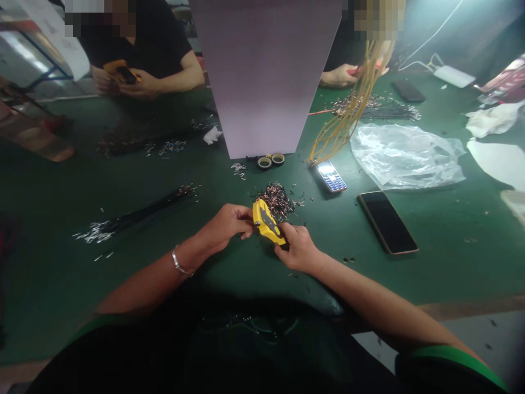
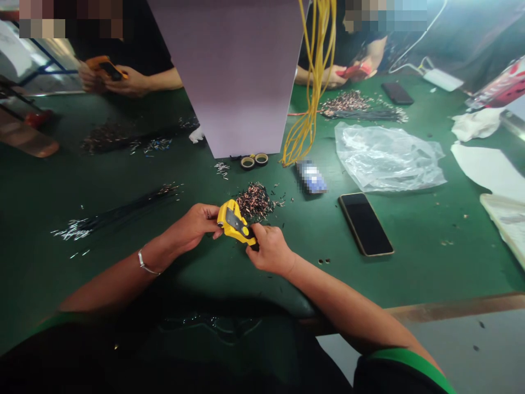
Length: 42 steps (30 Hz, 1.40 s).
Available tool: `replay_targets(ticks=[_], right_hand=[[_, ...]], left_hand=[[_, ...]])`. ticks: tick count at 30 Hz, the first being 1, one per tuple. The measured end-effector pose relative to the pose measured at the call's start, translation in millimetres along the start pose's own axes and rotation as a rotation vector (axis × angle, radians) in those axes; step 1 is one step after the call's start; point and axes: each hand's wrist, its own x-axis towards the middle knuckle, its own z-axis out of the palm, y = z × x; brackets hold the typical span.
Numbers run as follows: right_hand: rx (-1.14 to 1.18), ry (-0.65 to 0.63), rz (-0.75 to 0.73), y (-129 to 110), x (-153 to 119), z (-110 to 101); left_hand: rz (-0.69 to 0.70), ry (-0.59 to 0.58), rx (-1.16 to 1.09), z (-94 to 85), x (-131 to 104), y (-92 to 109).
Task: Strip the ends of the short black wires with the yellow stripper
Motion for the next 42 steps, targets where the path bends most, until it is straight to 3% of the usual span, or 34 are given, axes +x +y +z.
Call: replay_targets(ticks=[4,8,12,16,26,42], right_hand=[[0.108,-0.027,0.139,-0.6,1.8,-1.5],[0.432,-0.060,0.300,-0.9,7.6,-12.8],[0.885,-0.171,0.424,3.1,14.0,-28.0],[1.123,-0.395,0.394,8.5,16.2,-37.3],[1.185,-0.546,0.330,2.7,17.4,-45.3],[1.344,-0.522,0.403,0.4,8.2,-33.8]], left_hand=[[-0.007,0.049,0.053,-2.2,1.5,1.4],[0.034,0.174,0.088,-8.0,1.0,6.9],[0.112,0.202,0.154,-16.3,-4.1,17.1],[0.157,0.206,0.204,-21.1,-9.1,24.5],[0.184,0.234,0.197,-21.1,-10.9,27.5],[0.163,0.160,0.184,-21.1,-8.3,23.4]])
